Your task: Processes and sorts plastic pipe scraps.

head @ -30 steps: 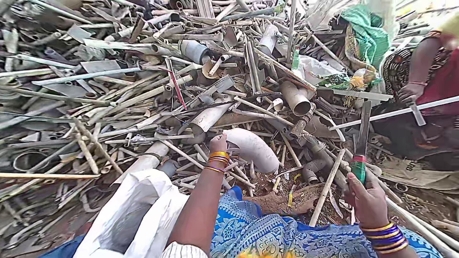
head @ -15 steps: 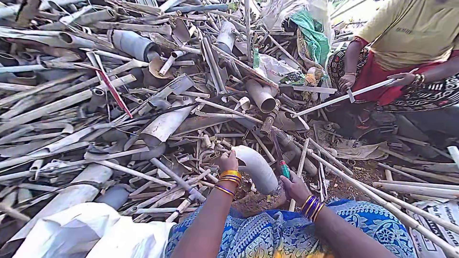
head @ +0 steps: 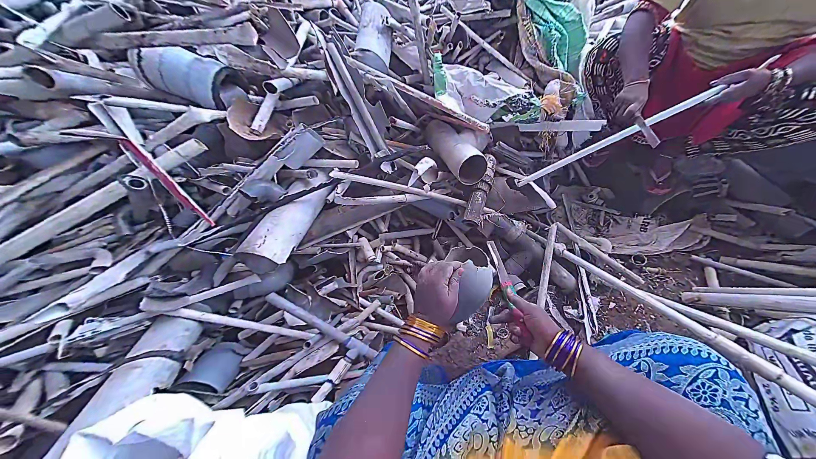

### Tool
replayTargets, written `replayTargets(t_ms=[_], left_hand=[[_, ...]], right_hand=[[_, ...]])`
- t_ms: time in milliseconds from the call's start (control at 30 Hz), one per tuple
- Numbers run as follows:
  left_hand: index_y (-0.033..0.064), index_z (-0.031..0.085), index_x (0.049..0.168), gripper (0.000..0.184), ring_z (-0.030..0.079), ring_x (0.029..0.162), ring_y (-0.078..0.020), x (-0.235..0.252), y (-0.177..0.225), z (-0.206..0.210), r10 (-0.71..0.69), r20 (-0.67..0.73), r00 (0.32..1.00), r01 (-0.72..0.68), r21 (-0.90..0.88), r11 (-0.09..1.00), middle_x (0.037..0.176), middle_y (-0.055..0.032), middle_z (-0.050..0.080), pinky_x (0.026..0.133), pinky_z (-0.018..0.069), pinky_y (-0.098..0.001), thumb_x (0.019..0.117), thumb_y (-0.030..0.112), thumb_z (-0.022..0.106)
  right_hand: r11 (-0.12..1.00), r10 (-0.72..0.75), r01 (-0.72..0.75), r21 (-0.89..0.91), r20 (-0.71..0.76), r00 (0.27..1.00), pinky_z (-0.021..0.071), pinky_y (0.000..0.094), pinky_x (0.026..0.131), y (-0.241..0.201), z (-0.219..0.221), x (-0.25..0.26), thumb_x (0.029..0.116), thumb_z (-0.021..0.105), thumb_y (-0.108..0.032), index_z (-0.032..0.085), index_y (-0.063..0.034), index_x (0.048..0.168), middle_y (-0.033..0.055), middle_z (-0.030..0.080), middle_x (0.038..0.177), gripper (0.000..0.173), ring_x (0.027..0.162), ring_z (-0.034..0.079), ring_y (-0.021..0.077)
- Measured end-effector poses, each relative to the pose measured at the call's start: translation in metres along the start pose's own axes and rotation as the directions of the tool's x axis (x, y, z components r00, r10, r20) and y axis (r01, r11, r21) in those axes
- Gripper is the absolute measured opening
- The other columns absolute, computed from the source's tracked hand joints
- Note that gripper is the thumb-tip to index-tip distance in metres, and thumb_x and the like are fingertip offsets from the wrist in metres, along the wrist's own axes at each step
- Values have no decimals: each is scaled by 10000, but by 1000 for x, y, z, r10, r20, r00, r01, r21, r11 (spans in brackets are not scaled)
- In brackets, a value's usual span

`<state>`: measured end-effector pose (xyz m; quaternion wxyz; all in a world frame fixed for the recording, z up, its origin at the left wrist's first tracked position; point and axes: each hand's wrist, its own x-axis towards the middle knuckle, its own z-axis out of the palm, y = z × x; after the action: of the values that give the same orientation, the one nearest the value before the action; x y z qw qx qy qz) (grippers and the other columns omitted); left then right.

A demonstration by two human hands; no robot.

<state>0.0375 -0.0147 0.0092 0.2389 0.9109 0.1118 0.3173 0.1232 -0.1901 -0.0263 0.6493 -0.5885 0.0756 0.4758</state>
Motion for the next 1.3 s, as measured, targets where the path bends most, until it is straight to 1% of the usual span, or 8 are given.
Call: replayTargets(t_ms=[367,500,567,700,767,900,1067,1300], left_hand=[[117,826,941,223,739,1062,-291,-29,10,20,444,155,883,-449,-4,894,1067,-103,782,1087,364,-684,960,215,627],[1,725,780,345,564,1318,-299,-19,-1,0,188,-161,969,-210,-134,968,1261,-272,664,1202,286,-442,967,279,644],[-206,644,1099,343,500,1359,-324,-14,-1,-8,-197,-204,959,136,-280,950,1432,-376,479,1126,400,-313,918,84,624],[15,284,1566,585,527,1340,-318,2,5,-12,-772,412,484,727,-680,93,1549,-226,429,1062,458,-449,1123,393,338],[45,318,1539,702,583,1242,-263,-1,5,-5,-682,518,516,700,-714,-13,1448,-181,525,988,506,-429,1090,568,183],[81,431,1326,457,644,1042,-10,0,25,-15,-630,176,757,290,-954,82,1109,32,649,909,554,-227,1126,363,132],[71,464,1218,297,631,920,43,15,10,-43,-673,-229,704,38,-933,357,974,70,619,855,540,-179,1119,145,194],[112,448,1315,307,628,1031,-56,20,-54,-92,-775,-357,522,-45,-918,393,1110,-11,603,909,543,-277,1134,266,252]], right_hand=[[987,106,-78,140,-200,974,391,220,456,-6,2,-7,1000,598,-116,488,-81,1071,14,482,701,136,488,430,78],[993,-116,117,-6,-193,974,475,272,543,-10,1,-9,938,661,-47,362,-13,1386,96,541,899,539,608,537,124],[978,-210,209,-29,-183,960,475,286,546,-12,0,-12,912,669,-32,350,-10,1427,121,541,941,606,625,543,138],[915,-384,392,96,-89,919,440,226,481,-10,5,-20,854,648,25,368,-20,1393,58,532,870,609,546,499,75],[886,-448,441,143,14,894,446,205,474,-5,9,-25,813,642,31,339,-24,1435,45,559,907,694,556,521,54],[892,-422,451,-30,305,854,506,204,523,-4,14,-34,833,654,-35,339,-52,1430,17,604,951,676,629,596,41],[575,-516,658,-485,409,753,476,248,620,-23,-5,-31,1012,552,-290,485,8,1418,77,628,972,508,672,541,59],[215,-582,833,-509,618,528,492,198,671,-43,-45,-31,867,528,-215,656,-13,1295,58,709,958,490,754,597,-4]])
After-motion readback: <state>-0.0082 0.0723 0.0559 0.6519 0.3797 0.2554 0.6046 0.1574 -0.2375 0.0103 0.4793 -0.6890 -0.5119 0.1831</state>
